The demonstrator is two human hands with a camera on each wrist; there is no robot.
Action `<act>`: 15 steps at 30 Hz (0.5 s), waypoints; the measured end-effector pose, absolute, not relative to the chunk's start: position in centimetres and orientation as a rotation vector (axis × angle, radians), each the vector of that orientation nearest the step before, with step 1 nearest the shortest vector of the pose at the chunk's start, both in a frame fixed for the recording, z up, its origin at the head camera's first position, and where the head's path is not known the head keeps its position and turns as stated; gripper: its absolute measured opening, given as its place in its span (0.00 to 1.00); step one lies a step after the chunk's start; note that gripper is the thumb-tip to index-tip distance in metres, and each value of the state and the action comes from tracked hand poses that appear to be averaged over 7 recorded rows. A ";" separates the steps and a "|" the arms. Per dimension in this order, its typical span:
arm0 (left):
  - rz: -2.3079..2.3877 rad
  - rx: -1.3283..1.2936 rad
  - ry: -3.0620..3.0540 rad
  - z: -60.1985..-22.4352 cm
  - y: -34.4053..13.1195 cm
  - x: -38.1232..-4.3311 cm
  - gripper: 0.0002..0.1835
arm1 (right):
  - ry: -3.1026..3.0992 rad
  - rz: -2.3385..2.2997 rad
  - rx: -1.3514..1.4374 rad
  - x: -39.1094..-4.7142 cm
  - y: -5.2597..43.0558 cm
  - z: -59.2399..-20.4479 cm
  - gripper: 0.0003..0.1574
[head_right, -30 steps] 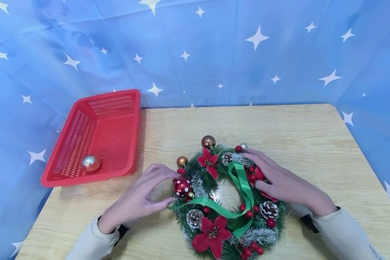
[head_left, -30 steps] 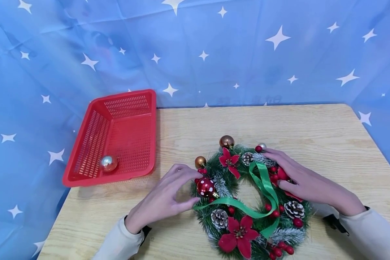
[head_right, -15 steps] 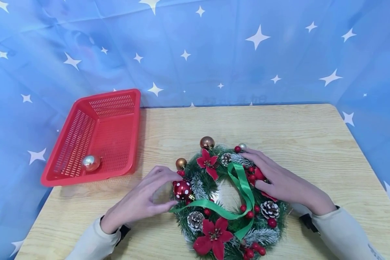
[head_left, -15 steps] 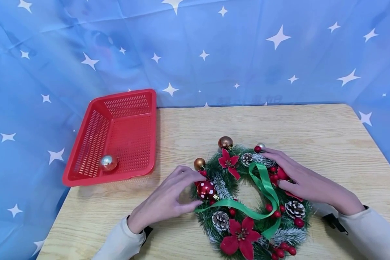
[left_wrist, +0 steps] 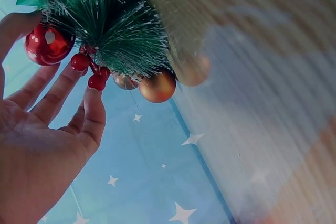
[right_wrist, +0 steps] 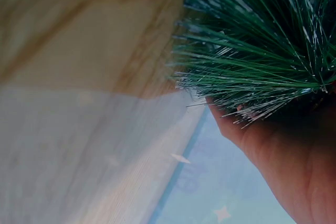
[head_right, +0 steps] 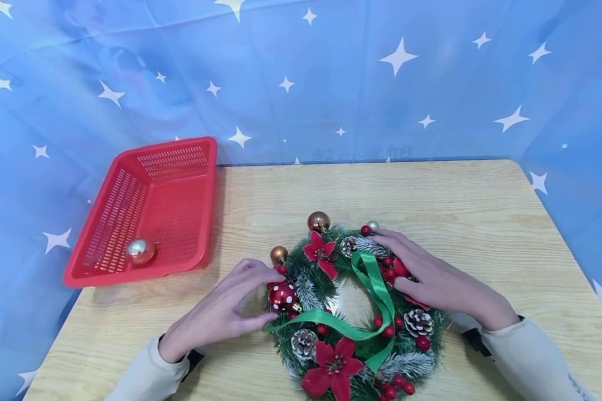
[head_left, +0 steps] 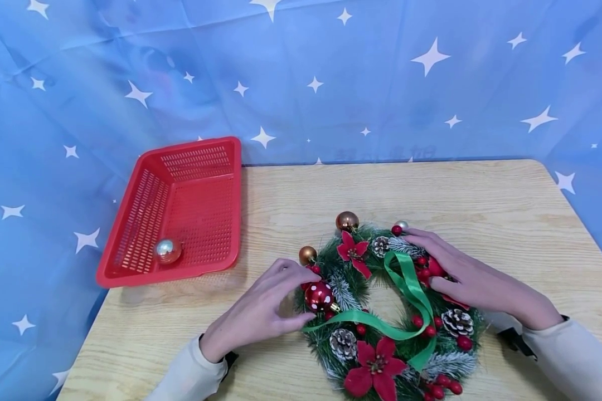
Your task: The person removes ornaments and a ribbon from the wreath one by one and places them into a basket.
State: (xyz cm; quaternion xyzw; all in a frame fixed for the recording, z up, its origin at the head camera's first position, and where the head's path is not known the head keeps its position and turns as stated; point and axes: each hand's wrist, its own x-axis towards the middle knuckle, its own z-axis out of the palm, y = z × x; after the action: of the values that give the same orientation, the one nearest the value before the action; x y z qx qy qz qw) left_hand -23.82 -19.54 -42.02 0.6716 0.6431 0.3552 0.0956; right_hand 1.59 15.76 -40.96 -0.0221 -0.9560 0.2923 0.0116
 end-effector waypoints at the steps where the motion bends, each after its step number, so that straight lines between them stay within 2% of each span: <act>1: 1.053 1.991 1.907 -42.0 -19.5 -23.8 0.35 | -2.982 0.912 -0.072 1.6 15.8 -41.0 0.48; 9: 1.055 2.011 1.892 -42.2 -19.4 -23.6 0.34 | -2.991 0.923 -0.085 1.3 15.5 -40.8 0.56; 15: 1.057 2.010 1.896 -42.3 -19.4 -23.3 0.33 | -2.995 0.928 -0.078 1.2 15.5 -40.6 0.55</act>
State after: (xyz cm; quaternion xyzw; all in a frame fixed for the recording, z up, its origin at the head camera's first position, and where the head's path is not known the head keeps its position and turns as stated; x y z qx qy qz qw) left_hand -23.35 -19.42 -42.28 0.6766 0.6382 0.3557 0.0915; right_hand 1.25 15.52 -40.61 -0.0250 -0.9549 0.2959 0.0024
